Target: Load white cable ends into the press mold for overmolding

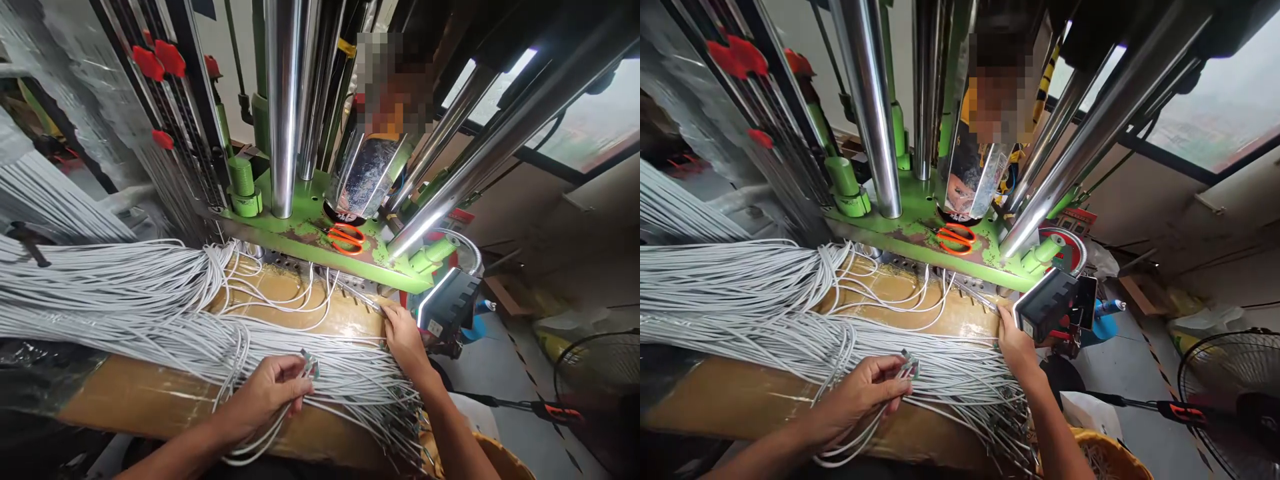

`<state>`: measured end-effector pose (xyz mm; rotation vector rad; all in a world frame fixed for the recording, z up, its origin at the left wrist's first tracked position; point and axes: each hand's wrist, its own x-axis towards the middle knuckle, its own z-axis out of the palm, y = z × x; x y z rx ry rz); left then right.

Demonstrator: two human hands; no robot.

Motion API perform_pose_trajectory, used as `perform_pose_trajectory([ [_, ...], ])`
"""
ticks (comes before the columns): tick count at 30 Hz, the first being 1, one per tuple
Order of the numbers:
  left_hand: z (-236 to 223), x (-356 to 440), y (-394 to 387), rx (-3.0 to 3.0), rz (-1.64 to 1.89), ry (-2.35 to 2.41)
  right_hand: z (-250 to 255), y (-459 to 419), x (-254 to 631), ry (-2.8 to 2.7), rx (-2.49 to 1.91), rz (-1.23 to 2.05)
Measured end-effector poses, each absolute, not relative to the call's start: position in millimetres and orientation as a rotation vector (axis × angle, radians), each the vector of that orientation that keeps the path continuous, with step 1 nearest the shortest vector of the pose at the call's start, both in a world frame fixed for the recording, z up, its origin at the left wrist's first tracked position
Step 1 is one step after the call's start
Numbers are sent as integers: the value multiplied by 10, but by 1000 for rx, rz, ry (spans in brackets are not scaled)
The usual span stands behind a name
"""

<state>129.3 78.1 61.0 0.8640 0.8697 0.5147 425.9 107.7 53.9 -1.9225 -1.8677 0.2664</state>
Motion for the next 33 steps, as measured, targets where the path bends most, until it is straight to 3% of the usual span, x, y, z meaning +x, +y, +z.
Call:
perform_pose_trajectory([
  [6,521,1343,769,748,644,878,517,1208,4388,-1956,-2000,446],
  [11,500,1252,770,1178,655,980,787,1029,4271,-1898,-2032,746],
  [15,456,1263,784,1690,750,814,890,682,3965,-1642,-2050,1222],
  [18,420,1365,773,1931,880,653,821,426,3666,-1152,-1837,1580],
  [22,422,1452,730,2156,896,556,627,228,3364,-945,-1541,1443],
  [26,403,1434,678,2283,826,540,451,157,3231,-1095,-1664,1203],
  [33,391,1427,654,2361,779,569,407,87,3176,-1145,-1764,1159],
])
